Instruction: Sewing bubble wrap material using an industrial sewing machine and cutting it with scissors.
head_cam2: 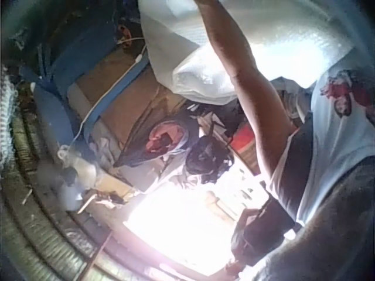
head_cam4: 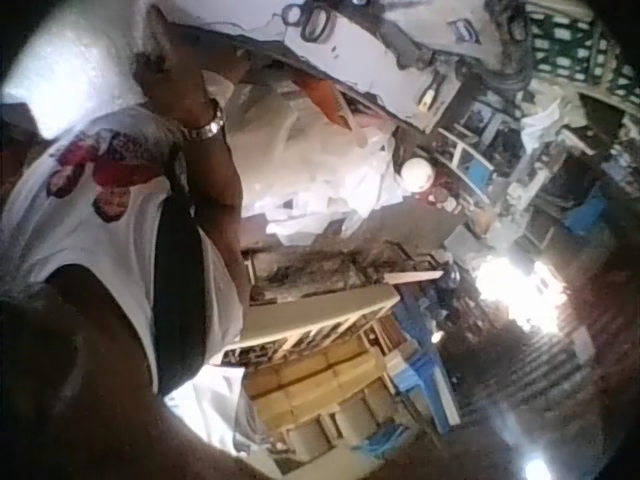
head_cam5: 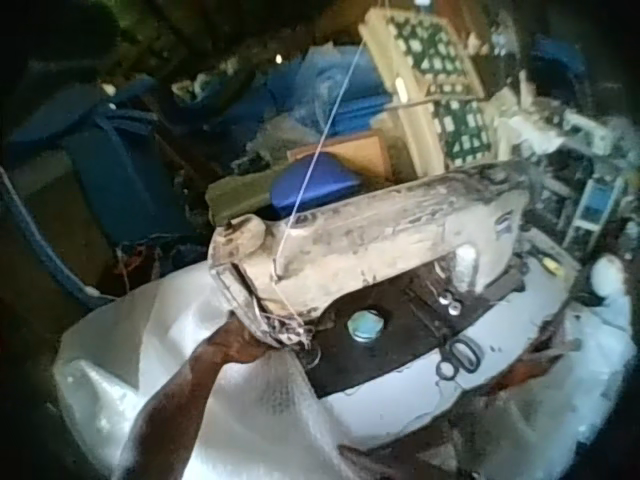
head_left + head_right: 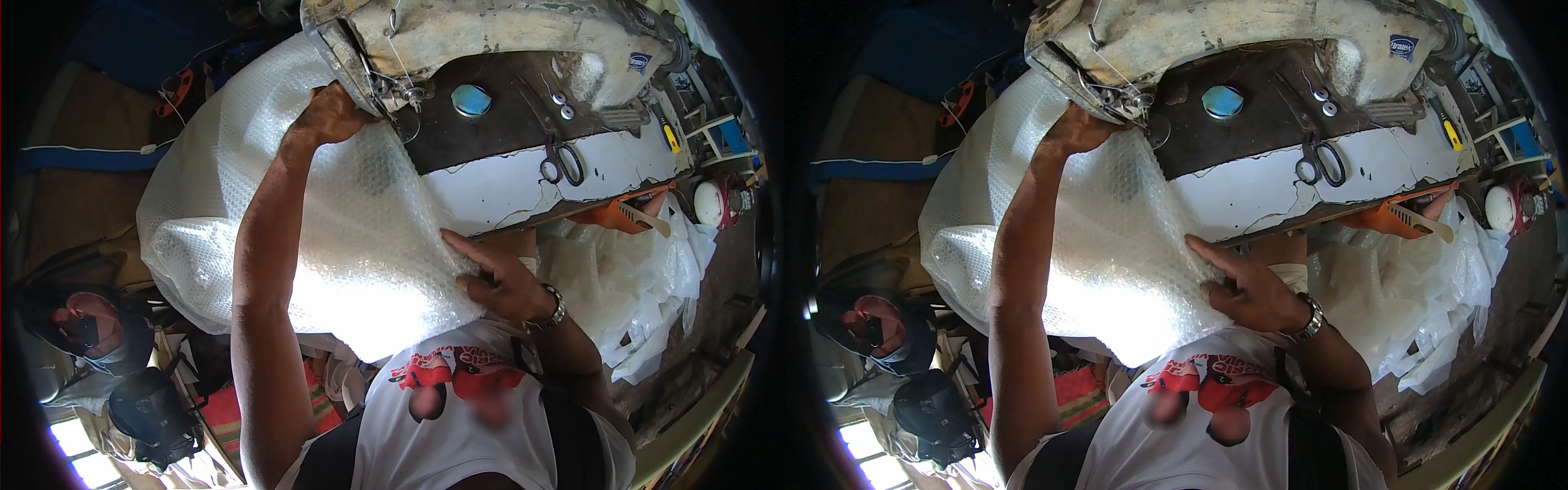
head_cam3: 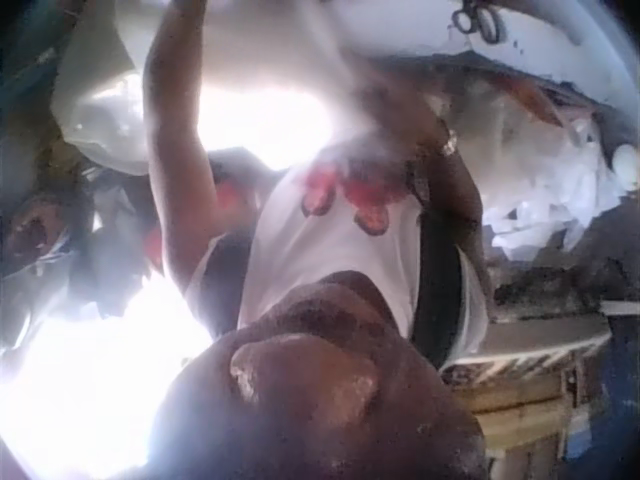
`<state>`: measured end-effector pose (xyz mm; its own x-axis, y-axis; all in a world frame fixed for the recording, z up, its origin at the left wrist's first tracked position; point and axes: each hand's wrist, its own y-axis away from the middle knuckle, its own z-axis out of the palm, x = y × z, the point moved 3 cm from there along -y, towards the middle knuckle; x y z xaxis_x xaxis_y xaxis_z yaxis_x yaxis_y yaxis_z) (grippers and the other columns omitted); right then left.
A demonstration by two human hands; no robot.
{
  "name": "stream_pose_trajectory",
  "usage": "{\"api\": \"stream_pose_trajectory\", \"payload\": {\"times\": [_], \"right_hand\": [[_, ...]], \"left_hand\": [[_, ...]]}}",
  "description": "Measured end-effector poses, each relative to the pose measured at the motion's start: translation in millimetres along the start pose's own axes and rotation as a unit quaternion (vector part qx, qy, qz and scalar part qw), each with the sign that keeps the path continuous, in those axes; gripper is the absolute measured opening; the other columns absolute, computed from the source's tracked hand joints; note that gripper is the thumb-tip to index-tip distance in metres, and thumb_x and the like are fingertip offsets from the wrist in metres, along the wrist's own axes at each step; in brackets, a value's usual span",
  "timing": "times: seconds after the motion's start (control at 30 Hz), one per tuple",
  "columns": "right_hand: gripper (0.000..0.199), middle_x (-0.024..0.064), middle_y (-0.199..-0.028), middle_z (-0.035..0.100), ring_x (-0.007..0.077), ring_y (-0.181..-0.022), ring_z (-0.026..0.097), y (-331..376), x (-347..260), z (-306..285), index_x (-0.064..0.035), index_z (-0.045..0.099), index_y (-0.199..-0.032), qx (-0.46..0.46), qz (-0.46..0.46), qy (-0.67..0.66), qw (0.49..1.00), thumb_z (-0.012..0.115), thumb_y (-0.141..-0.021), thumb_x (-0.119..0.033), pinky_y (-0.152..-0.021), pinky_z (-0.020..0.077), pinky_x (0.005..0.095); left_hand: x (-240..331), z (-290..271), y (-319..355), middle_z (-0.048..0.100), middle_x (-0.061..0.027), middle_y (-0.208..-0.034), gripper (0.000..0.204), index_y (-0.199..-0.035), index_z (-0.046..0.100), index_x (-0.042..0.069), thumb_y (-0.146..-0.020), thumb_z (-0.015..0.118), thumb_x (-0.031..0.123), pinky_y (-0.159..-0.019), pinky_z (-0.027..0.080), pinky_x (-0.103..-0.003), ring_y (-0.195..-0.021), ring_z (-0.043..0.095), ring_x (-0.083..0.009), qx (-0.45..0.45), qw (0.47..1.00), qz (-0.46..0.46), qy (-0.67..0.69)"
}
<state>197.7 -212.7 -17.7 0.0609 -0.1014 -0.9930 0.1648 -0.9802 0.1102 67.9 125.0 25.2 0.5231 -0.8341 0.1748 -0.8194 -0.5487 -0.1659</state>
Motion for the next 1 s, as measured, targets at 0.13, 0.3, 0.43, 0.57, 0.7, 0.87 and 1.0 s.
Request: {"api": "stream_pose_trajectory", "payload": {"times": [0.13, 0.3, 0.43, 0.57, 0.7, 0.87, 1.0], "right_hand": [[0.074, 0.0068, -0.089, 0.065, 0.0077, -0.065, 0.044, -12, -10, -12, -0.0053, 0.032, -0.161, -0.016, 0.051, 0.059, 0.997, 0.061, -0.094, -0.007, -0.063, 0.0449, 0.0256], [0.075, 0.0139, -0.075, 0.066, 0.0180, -0.060, 0.058, -20, -17, -5, -0.0033, 0.030, -0.161, 0.037, 0.010, 0.138, 0.990, 0.061, -0.092, -0.010, -0.061, 0.0494, 0.0336], [0.076, 0.0275, -0.089, 0.070, 0.0367, -0.070, 0.070, -20, -23, 4, 0.0029, 0.029, -0.158, 0.046, 0.008, 0.293, 0.955, 0.059, -0.092, -0.014, -0.064, 0.0549, 0.0473], [0.078, 0.0208, -0.075, 0.068, 0.0363, -0.061, 0.067, -9, -15, 21, 0.0016, 0.024, -0.160, 0.095, -0.081, 0.318, 0.940, 0.062, -0.093, -0.013, -0.056, 0.0539, 0.0468], [0.079, 0.0210, -0.074, 0.067, 0.0366, -0.059, 0.066, -10, -7, 24, 0.0006, 0.022, -0.161, 0.121, -0.088, 0.319, 0.936, 0.063, -0.095, -0.015, -0.054, 0.0525, 0.0472], [0.078, 0.0182, -0.070, 0.065, 0.0344, -0.058, 0.064, -8, -7, 18, 0.0001, 0.023, -0.161, 0.101, -0.055, 0.286, 0.951, 0.063, -0.096, -0.016, -0.054, 0.0514, 0.0455], [0.077, 0.0162, -0.067, 0.064, 0.0334, -0.058, 0.064, -3, -13, 18, -0.0025, 0.027, -0.161, 0.086, -0.058, 0.290, 0.951, 0.065, -0.095, -0.017, -0.056, 0.0515, 0.0443]], "left_hand": [[-39, 23, -11, 0.073, -0.0112, -0.121, 0.042, -0.127, 0.071, 0.020, -0.086, 0.073, 0.032, -0.094, 0.050, -0.046, -0.112, 0.069, -0.0299, 0.088, 0.988, 0.119, -0.046], [-49, 49, -14, 0.067, -0.0110, -0.128, 0.046, -0.127, 0.068, 0.016, -0.084, 0.071, 0.031, -0.101, 0.037, -0.053, -0.120, 0.059, -0.0359, 0.210, 0.944, 0.231, -0.109], [-44, 53, -9, 0.061, -0.0154, -0.137, 0.050, -0.128, 0.067, 0.015, -0.082, 0.075, 0.030, -0.108, 0.036, -0.052, -0.129, 0.052, -0.0384, 0.159, 0.979, 0.106, -0.064], [-13, 28, 8, 0.062, -0.0122, -0.133, 0.050, -0.126, 0.068, 0.015, -0.078, 0.081, 0.025, -0.106, 0.037, -0.051, -0.125, 0.053, -0.0365, 0.194, 0.974, 0.115, -0.003], [26, -5, 24, 0.065, -0.0118, -0.118, 0.045, -0.122, 0.068, 0.010, -0.082, 0.082, 0.025, -0.097, 0.043, -0.050, -0.111, 0.059, -0.0331, 0.230, 0.961, 0.070, -0.139], [95, -19, 72, 0.068, -0.0164, -0.119, 0.044, -0.118, 0.066, -0.001, -0.088, 0.078, 0.029, -0.096, 0.051, -0.046, -0.107, 0.067, -0.0335, 0.077, 0.989, 0.074, -0.105], [112, -15, 99, 0.065, -0.0149, -0.130, 0.048, -0.121, 0.067, 0.002, -0.089, 0.077, 0.036, -0.108, 0.048, -0.045, -0.124, 0.061, -0.0325, 0.031, 0.996, 0.082, -0.022]]}}
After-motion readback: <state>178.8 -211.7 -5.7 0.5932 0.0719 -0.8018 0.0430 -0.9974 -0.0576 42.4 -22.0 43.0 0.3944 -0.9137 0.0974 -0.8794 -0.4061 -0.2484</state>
